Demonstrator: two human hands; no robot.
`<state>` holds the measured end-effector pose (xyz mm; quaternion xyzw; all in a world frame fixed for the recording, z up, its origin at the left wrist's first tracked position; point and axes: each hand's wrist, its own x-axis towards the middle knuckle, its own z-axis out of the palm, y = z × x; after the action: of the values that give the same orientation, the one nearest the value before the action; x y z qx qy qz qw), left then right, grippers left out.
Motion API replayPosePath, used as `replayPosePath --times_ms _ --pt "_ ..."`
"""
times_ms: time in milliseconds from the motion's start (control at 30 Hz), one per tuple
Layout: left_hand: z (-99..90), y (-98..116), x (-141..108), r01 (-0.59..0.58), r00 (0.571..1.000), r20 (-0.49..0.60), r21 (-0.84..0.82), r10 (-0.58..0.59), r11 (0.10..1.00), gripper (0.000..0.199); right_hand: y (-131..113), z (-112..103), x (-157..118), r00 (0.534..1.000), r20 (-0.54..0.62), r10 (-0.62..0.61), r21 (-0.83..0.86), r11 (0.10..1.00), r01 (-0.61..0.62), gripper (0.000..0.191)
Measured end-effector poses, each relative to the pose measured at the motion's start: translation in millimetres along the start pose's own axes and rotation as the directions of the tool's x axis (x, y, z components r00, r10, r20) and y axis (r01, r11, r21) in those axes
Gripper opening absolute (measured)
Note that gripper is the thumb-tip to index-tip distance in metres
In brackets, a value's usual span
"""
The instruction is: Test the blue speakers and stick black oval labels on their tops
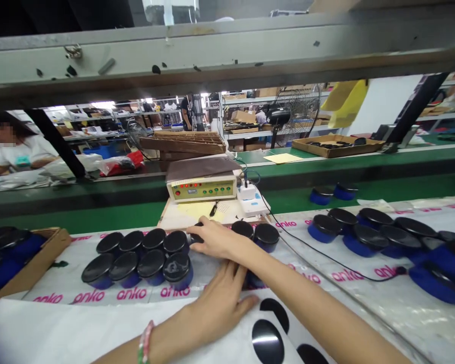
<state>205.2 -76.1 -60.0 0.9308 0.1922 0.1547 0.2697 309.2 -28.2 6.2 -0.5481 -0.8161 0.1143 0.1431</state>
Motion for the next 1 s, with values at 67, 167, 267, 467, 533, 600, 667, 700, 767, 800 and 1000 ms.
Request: replayPosePath --times_ms 67,167,267,467,533,600,667,700,767,800,1000 --pt "-6.6 2.6 -16.4 -0.048 0.997 0.067 0.075 0.043 0.996 0.075 -0.2 2.1 6.0 1.0 0.01 0.006 0.006 1.0 -0.006 0.052" --pt "-6.6 -10.2 -46.9 -0.27 0.955 0.165 0.129 0.248 0.954 0.074 -9.7 -15.2 -24.4 0.999 -0.033 0.015 0.011 1.0 -0.015 0.053" --pt "2.8 -35.5 -72.1 -0.413 0.902 0.215 0.184 0.374 0.892 0.073 -24.1 -30.3 -82.2 0.996 0.058 0.072 0.108 0.991 -0.078 0.022" --pt "4.4 -55.9 -86.1 -0.394 0.904 0.255 0.19 0.342 0.899 0.073 -31.4 4.4 -148.0 0.942 0.312 0.124 0.155 0.972 -0.179 0.046" --pt "0.3 -54.8 -85.7 -0.372 0.906 0.274 0.158 0.322 0.915 0.08 -27.9 16.5 -147.6 0.931 0.355 0.082 0.172 0.974 -0.151 0.046" --pt "-3.0 -53.6 -85.3 -0.351 0.906 0.299 0.131 0.301 0.927 0.091 -24.3 22.8 -145.2 0.928 0.372 0.033 0.196 0.974 -0.114 0.044" --pt "-6.0 -52.1 -85.1 -0.345 0.902 0.317 0.124 0.293 0.93 0.095 -22.4 25.2 -145.2 0.936 0.352 0.008 0.182 0.98 -0.077 0.045" --pt "-7.7 -51.1 -84.9 -0.346 0.903 0.316 0.127 0.292 0.93 0.095 -22.2 25.8 -146.1 0.942 0.337 0.0 0.163 0.985 -0.059 0.046" --pt "-11.4 -48.6 -84.4 -0.356 0.903 0.306 0.141 0.301 0.924 0.09 -23.5 27.1 -148.8 0.951 0.309 -0.006 0.104 0.994 -0.028 0.045" --pt "-13.3 -47.4 -84.1 -0.362 0.903 0.298 0.148 0.308 0.92 0.087 -24.6 27.7 -150.3 0.955 0.298 -0.004 0.07 0.997 -0.018 0.044" --pt "-11.7 -48.9 -87.3 -0.359 0.911 0.275 0.169 0.306 0.918 0.081 -11.6 20.9 -173.0 0.994 0.086 0.068 0.08 0.994 -0.075 0.023"
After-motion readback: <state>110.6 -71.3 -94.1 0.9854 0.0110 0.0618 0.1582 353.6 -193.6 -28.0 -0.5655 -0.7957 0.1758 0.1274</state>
